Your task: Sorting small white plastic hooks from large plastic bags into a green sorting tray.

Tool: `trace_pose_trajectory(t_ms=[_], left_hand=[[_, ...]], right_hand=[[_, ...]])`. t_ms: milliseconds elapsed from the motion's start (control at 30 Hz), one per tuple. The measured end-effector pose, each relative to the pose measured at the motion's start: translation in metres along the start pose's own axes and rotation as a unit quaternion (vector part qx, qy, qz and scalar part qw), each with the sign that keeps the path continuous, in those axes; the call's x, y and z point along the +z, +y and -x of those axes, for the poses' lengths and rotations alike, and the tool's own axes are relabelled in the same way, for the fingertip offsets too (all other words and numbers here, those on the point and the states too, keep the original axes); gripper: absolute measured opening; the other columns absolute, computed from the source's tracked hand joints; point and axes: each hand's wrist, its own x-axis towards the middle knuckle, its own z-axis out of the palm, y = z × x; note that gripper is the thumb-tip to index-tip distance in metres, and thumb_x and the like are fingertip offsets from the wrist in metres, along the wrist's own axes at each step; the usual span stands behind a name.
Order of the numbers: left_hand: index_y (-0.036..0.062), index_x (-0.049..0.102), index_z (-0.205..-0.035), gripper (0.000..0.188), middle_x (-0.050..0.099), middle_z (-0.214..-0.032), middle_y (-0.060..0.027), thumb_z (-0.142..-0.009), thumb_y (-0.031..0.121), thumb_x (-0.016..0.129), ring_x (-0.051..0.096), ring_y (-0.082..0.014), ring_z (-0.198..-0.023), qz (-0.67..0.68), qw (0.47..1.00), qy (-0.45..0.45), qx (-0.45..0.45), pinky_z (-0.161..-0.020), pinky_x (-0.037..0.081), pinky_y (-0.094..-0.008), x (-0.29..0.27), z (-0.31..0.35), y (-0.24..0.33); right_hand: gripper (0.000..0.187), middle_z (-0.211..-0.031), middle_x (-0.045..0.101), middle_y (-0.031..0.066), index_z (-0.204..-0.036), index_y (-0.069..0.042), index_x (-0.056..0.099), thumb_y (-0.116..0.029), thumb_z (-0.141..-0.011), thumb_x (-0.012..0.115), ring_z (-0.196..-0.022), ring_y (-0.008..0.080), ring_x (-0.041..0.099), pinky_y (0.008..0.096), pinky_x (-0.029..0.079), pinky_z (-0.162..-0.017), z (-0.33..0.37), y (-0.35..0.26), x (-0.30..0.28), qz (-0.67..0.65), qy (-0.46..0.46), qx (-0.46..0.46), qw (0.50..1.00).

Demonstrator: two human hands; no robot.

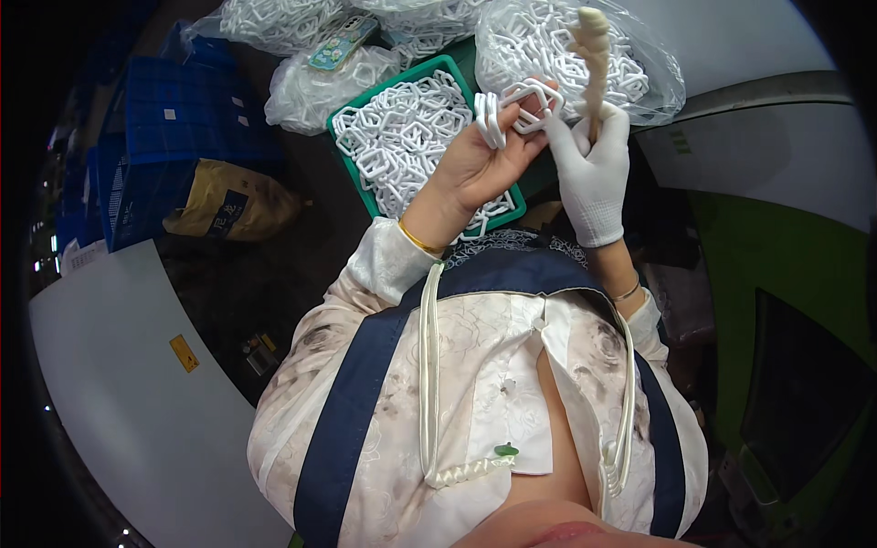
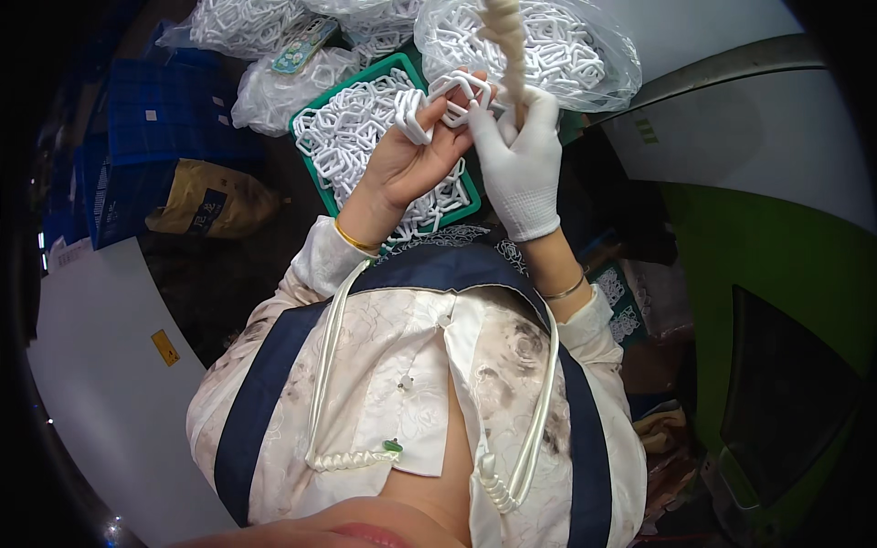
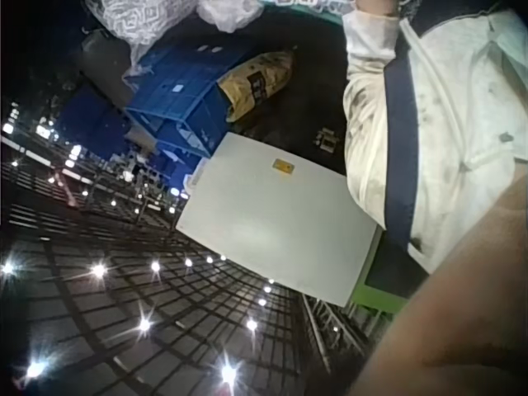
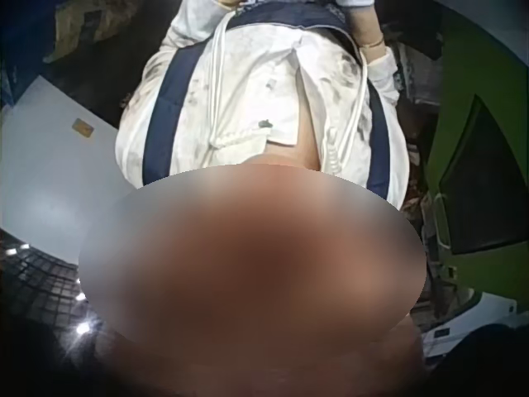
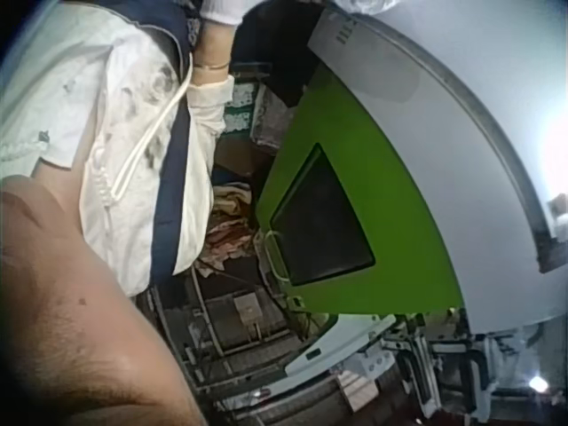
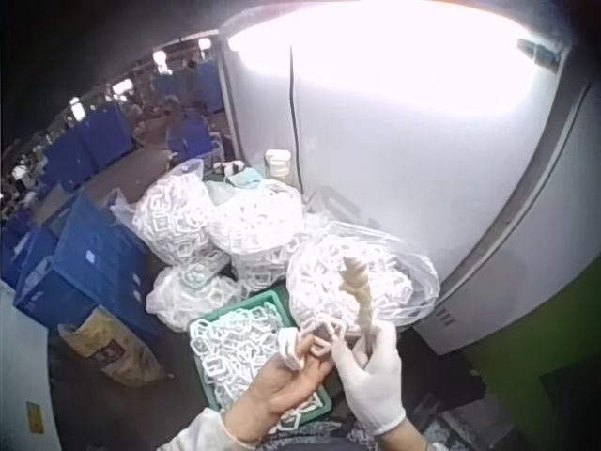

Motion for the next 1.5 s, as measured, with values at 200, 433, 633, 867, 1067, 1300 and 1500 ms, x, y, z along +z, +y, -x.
trace_pose_trajectory(t_ms=[200, 433, 633, 867, 1067, 1300, 1500], left_hand=[[0.0006, 0.046, -0.142, 0.044, 0.058, -0.135, -0.0133, -0.101, 0.011, 0.057, 0.055, -0.0262, -0.126, -0.067, 0.998, 0.006, 0.005, -0.113, 0.042, -0.042, -0.003, 0.001, -0.003], [0.0024, 0.042, -0.147, 0.05, 0.05, -0.146, -0.0161, -0.1, 0.008, 0.056, 0.051, -0.0251, -0.134, -0.076, 0.996, -0.016, 0.038, -0.116, 0.04, -0.04, 0.0, 0.007, 0.012], [0.004, 0.052, -0.134, 0.033, 0.057, -0.133, -0.0147, -0.102, 0.009, 0.054, 0.059, -0.025, -0.116, -0.272, 0.943, -0.034, 0.188, -0.1, 0.05, -0.0396, 0.029, -0.005, 0.031], [0.0002, 0.051, -0.137, 0.056, 0.061, -0.118, -0.0213, -0.082, -0.001, 0.062, 0.058, -0.0391, -0.111, -0.768, 0.492, -0.041, 0.408, -0.1, 0.047, -0.0435, 0.103, -0.079, 0.032], [0.0016, 0.044, -0.145, 0.075, 0.044, -0.142, -0.0232, -0.074, 0.007, 0.069, 0.041, -0.0412, -0.133, -0.884, 0.194, 0.002, 0.426, -0.114, 0.032, -0.0474, 0.025, -0.089, 0.055], [0.0062, 0.062, -0.125, 0.037, 0.063, -0.12, -0.0129, -0.09, 0.015, 0.068, 0.063, -0.024, -0.112, -0.856, 0.286, 0.119, 0.413, -0.092, 0.05, -0.038, 0.012, -0.026, 0.124], [0.0074, 0.073, -0.107, 0.022, 0.071, -0.108, -0.0112, -0.086, 0.017, 0.071, 0.068, -0.0264, -0.098, -0.907, 0.281, 0.3, 0.089, -0.085, 0.053, -0.0366, -0.037, 0.05, 0.151]], right_hand=[[0.033, -0.078, 0.05, -0.0047, -0.109, 0.0, 0.054, -0.015, -0.09, 0.076, -0.068, 0.0008, 0.041, 0.0201, 0.039, -0.06, 0.005, -0.004, 0.006, 0.002, -0.044, 0.019, 0.999], [0.02, -0.08, 0.06, 0.0134, -0.105, -0.003, 0.06, -0.02, -0.107, 0.048, -0.067, 0.0219, 0.057, 0.0332, 0.047, -0.067, 0.018, 0.014, -0.019, 0.178, -0.143, -0.02, 0.973], [0.023, -0.083, 0.065, 0.0155, -0.104, -0.004, 0.063, -0.021, -0.106, 0.049, -0.073, 0.0267, 0.064, 0.0387, 0.049, -0.069, 0.001, 0.031, -0.065, 0.193, 0.033, -0.003, 0.981], [0.025, -0.069, 0.036, -0.008, -0.105, -0.003, 0.062, -0.02, -0.109, 0.044, -0.059, 0.0015, 0.031, 0.021, 0.028, -0.053, 0.001, 0.033, -0.089, 0.103, 0.13, -0.005, 0.986], [0.026, -0.067, 0.035, -0.0081, -0.103, -0.003, 0.062, -0.02, -0.109, 0.044, -0.057, 0.0015, 0.031, 0.0199, 0.026, -0.051, 0.009, 0.056, -0.105, 0.155, 0.147, 0.006, 0.977], [0.026, -0.067, 0.036, -0.0084, -0.103, -0.004, 0.062, -0.021, -0.108, 0.044, -0.056, 0.0009, 0.031, 0.02, 0.027, -0.051, 0.005, 0.065, -0.105, 0.14, 0.125, 0.033, 0.982], [0.025, -0.072, 0.044, -0.0032, -0.102, -0.002, 0.065, -0.02, -0.106, 0.048, -0.065, 0.0068, 0.039, 0.0253, 0.036, -0.061, 0.003, 0.067, -0.104, 0.129, 0.095, 0.078, 0.984]])
